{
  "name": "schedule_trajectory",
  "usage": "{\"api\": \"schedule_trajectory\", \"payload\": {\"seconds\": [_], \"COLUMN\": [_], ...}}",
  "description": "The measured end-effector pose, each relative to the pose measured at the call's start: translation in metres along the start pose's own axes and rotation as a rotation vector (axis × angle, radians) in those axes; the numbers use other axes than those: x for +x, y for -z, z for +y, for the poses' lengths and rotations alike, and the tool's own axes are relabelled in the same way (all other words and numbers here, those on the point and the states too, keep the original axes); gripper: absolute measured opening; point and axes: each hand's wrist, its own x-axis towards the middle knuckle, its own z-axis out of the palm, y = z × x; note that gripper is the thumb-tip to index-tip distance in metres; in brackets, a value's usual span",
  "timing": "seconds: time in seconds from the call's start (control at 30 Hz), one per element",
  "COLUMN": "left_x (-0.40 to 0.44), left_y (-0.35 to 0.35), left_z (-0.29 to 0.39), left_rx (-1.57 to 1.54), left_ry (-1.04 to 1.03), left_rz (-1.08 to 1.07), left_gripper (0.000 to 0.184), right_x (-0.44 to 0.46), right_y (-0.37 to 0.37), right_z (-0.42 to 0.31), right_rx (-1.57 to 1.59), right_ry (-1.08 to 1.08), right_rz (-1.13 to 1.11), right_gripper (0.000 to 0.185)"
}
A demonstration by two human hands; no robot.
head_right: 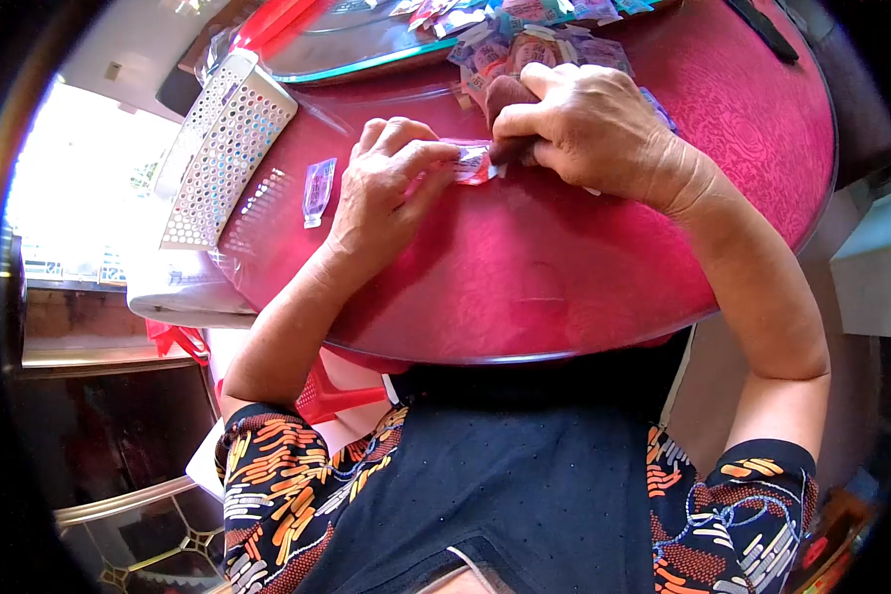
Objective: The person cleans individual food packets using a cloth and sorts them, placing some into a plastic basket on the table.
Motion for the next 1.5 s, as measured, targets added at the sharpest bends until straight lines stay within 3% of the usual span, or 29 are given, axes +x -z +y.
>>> {"api": "schedule_trajectory", "payload": {"seconds": [0.17,0.3,0.4,0.53,0.67,0.83,1.07,1.27,1.33,1.5], "left_x": [-0.002,-0.004,-0.004,-0.004,-0.003,-0.003,-0.001,0.0,0.002,0.004], "left_y": [-0.005,-0.007,-0.01,-0.011,-0.009,-0.013,-0.007,0.006,0.006,-0.001], "left_z": [-0.003,-0.007,-0.011,-0.012,-0.007,-0.011,-0.006,0.0,0.0,0.009], "left_rx": [-0.066,-0.046,-0.024,-0.029,0.001,0.032,-0.042,0.048,0.075,0.142], "left_ry": [-0.023,-0.04,-0.042,-0.065,-0.043,-0.054,-0.029,0.007,-0.004,0.073], "left_rz": [-0.021,0.012,0.031,0.04,0.013,0.038,0.011,0.08,0.111,0.034], "left_gripper": [0.021,0.021,0.022,0.022,0.022,0.025,0.027,0.028,0.029,0.025], "right_x": [0.0,0.01,0.009,0.008,0.009,0.022,0.029,0.015,0.014,0.015], "right_y": [-0.004,0.008,-0.006,0.006,0.022,0.015,0.038,0.04,0.038,0.042], "right_z": [0.019,-0.012,-0.031,-0.021,-0.015,-0.041,-0.012,0.0,0.004,0.002], "right_rx": [-0.152,0.485,0.168,0.149,0.037,0.24,0.212,0.451,0.57,0.682], "right_ry": [-0.078,-0.051,0.034,0.059,-0.053,0.073,-0.144,-0.145,-0.234,-0.257], "right_rz": [0.061,0.038,-0.035,-0.111,-0.219,-0.167,-0.444,-0.288,-0.252,-0.156], "right_gripper": [0.023,0.031,0.025,0.024,0.023,0.022,0.026,0.029,0.029,0.027]}}
